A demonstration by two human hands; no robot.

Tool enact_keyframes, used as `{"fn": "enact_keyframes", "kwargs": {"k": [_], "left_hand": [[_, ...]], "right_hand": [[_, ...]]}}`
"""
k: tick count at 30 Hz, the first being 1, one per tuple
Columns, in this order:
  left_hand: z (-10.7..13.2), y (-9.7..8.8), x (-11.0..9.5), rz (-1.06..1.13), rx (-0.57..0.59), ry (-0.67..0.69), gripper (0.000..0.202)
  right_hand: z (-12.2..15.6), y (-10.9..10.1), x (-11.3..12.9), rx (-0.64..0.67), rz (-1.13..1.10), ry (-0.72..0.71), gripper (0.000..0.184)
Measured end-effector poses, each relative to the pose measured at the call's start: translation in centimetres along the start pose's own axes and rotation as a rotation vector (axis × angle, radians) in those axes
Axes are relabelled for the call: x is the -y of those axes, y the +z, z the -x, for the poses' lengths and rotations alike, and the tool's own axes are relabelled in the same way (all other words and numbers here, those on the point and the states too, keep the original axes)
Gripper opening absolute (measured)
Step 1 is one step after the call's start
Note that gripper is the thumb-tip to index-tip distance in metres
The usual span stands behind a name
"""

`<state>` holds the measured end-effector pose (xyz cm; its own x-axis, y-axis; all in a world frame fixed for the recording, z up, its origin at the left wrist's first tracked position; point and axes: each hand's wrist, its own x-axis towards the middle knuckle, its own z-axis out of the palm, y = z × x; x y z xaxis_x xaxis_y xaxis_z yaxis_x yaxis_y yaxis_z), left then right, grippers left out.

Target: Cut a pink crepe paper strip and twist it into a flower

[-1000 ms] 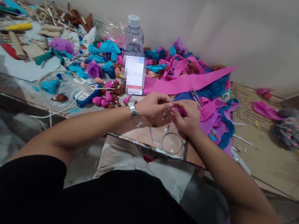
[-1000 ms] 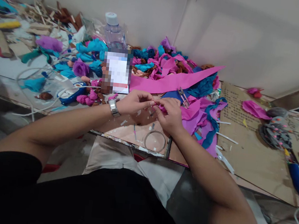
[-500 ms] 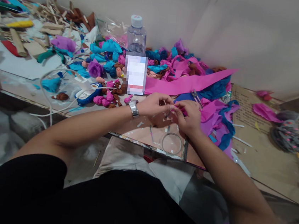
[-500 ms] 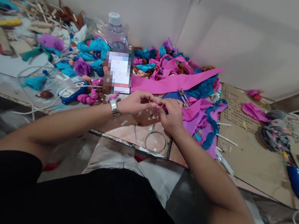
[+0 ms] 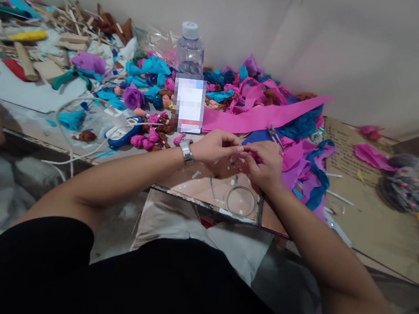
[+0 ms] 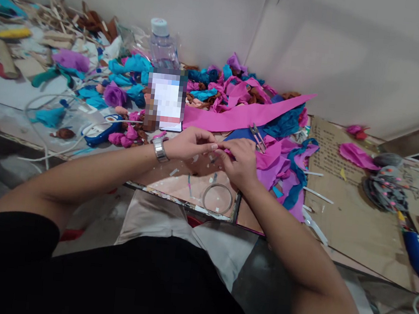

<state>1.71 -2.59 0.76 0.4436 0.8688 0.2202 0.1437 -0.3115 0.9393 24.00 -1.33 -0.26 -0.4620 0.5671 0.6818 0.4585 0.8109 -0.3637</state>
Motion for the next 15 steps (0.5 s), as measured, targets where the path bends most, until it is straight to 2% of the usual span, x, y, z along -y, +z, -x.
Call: {"fn": "enact_keyframes", "kwargs": {"k": [9, 15], "left_hand": [[0.10, 0.15, -0.42, -0.107, -0.023, 0.031, 0.060], [0.08, 0.07, -0.28, -0.113, -0.027, 0.045, 0.062]], "right_hand": [[-0.13, -0.13, 0.15, 0.016, 0.003, 0.009, 0.033], [-0.04, 0.01, -0.10, 0.029, -0.033, 0.002, 0.030]]}}
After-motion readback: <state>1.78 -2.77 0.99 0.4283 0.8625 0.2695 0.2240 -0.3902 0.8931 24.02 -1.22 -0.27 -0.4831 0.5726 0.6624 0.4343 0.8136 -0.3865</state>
